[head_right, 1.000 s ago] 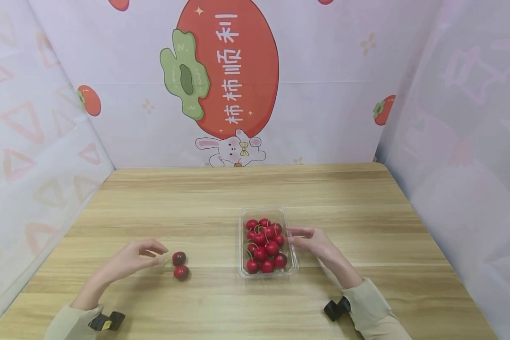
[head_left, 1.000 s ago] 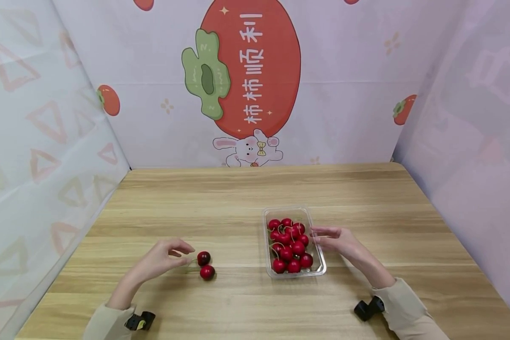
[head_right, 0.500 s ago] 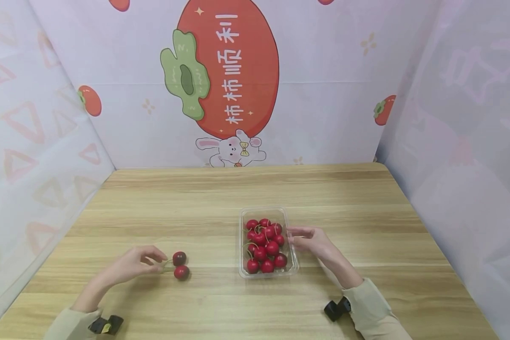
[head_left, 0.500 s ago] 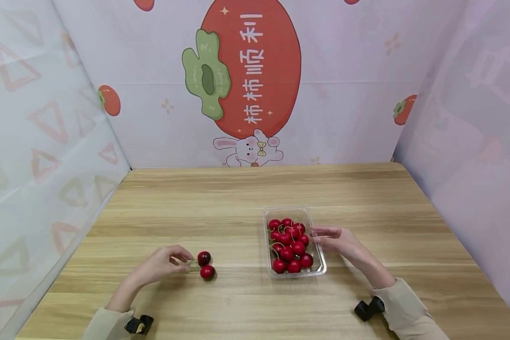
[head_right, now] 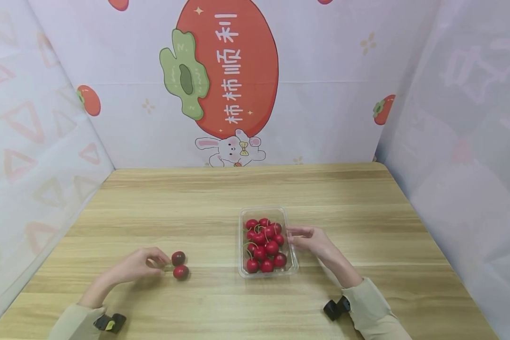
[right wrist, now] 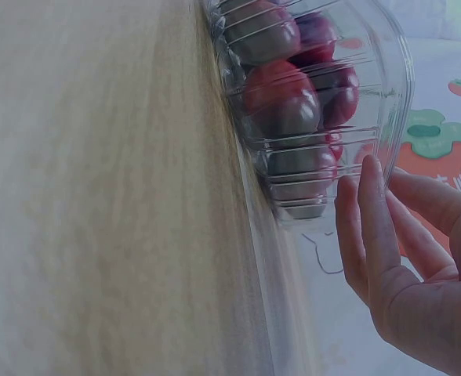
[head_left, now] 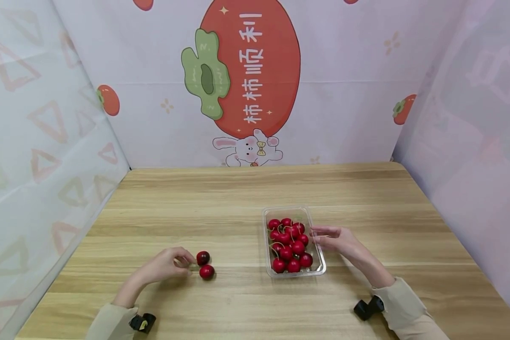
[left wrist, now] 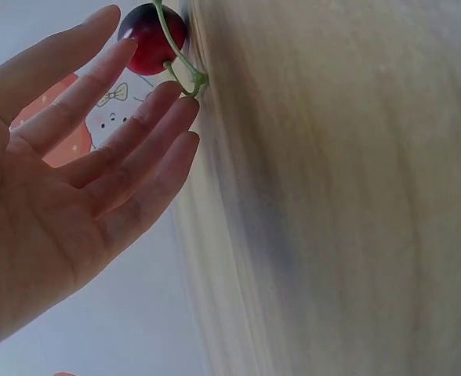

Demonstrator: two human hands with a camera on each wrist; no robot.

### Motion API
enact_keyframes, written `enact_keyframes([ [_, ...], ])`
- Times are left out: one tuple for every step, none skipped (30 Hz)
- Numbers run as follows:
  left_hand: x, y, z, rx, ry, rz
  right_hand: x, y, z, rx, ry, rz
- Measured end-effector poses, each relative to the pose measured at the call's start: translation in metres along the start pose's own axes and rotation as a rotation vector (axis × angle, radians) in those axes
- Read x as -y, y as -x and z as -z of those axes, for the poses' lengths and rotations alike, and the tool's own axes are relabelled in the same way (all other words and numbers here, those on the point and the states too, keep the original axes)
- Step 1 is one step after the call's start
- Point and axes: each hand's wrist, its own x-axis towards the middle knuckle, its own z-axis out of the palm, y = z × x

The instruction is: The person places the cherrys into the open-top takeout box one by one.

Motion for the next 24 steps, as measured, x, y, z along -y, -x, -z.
enact_keyframes([
  [0.0003, -0.0001, -0.0004, 0.003, -0.002, 0.003, -0.0001, -0.0002, 0.0001, 0.002, -0.002, 0.001],
  [0.0006, -0.0003, -0.0010, 0.005, -0.004, 0.001, -0.0001, -0.0001, 0.0001, 0.003, 0.000, 0.002],
  [0.0010, -0.0006, -0.0016, 0.006, -0.004, 0.005, -0.0002, 0.0000, 0.0003, 0.006, -0.001, 0.003],
  [0.0011, -0.0010, -0.0021, 0.008, 0.001, 0.004, -0.0004, -0.0001, 0.0004, 0.007, -0.003, 0.005],
  [0.0014, -0.0014, -0.0027, 0.007, -0.002, 0.002, -0.0005, -0.0002, 0.0004, 0.009, -0.004, 0.006],
  [0.0017, -0.0019, -0.0033, 0.006, -0.001, 0.002, -0.0007, -0.0002, 0.0005, 0.010, -0.005, 0.006],
  [0.0020, -0.0026, -0.0040, 0.006, -0.001, 0.002, -0.0009, -0.0003, 0.0006, 0.011, -0.006, 0.007],
  [0.0024, -0.0032, -0.0046, 0.004, -0.003, 0.002, -0.0009, -0.0003, 0.0007, 0.011, -0.006, 0.007],
  [0.0028, -0.0039, -0.0051, 0.004, -0.003, 0.003, -0.0010, -0.0003, 0.0007, 0.011, -0.008, 0.007],
  [0.0034, -0.0046, -0.0056, 0.004, -0.006, 0.000, -0.0009, -0.0003, 0.0007, 0.011, -0.009, 0.007],
  [0.0040, -0.0052, -0.0060, 0.003, -0.010, 0.001, -0.0008, -0.0003, 0.0007, 0.011, -0.008, 0.007],
  [0.0047, -0.0058, -0.0063, 0.004, -0.007, 0.003, -0.0007, -0.0003, 0.0007, 0.010, -0.008, 0.007],
  [0.0054, -0.0063, -0.0066, 0.005, -0.004, 0.001, -0.0005, -0.0002, 0.0006, 0.012, -0.008, 0.007],
  [0.0058, -0.0067, -0.0067, 0.007, 0.000, 0.001, -0.0003, -0.0001, 0.0005, 0.011, -0.008, 0.007],
  [0.0062, -0.0071, -0.0068, 0.013, 0.008, 0.000, -0.0001, 0.0000, 0.0003, 0.012, -0.010, 0.006],
  [0.0066, -0.0074, -0.0068, 0.017, 0.014, 0.001, 0.0001, 0.0000, 0.0002, 0.012, -0.012, 0.005],
  [0.0068, -0.0077, -0.0069, 0.021, 0.020, 0.001, 0.0003, 0.0000, 0.0000, 0.011, -0.012, 0.004],
  [0.0070, -0.0080, -0.0068, 0.025, 0.023, 0.001, 0.0004, 0.0001, -0.0002, 0.011, -0.013, 0.002],
  [0.0071, -0.0082, -0.0069, 0.028, 0.024, 0.000, 0.0005, 0.0000, -0.0003, 0.010, -0.015, 0.000],
  [0.0070, -0.0084, -0.0068, 0.030, 0.025, 0.001, 0.0005, 0.0000, -0.0004, 0.007, -0.016, -0.001],
  [0.0072, -0.0086, -0.0068, 0.032, 0.023, 0.001, 0.0005, -0.0001, -0.0005, 0.004, -0.018, -0.003],
  [0.0073, -0.0088, -0.0068, 0.031, 0.019, 0.000, 0.0005, -0.0001, -0.0006, 0.001, -0.016, -0.004],
  [0.0074, -0.0091, -0.0068, 0.031, 0.014, -0.001, 0.0005, -0.0001, -0.0006, 0.000, -0.014, -0.005],
  [0.0076, -0.0094, -0.0068, 0.031, 0.010, 0.000, 0.0004, -0.0001, -0.0006, -0.002, -0.014, -0.006],
])
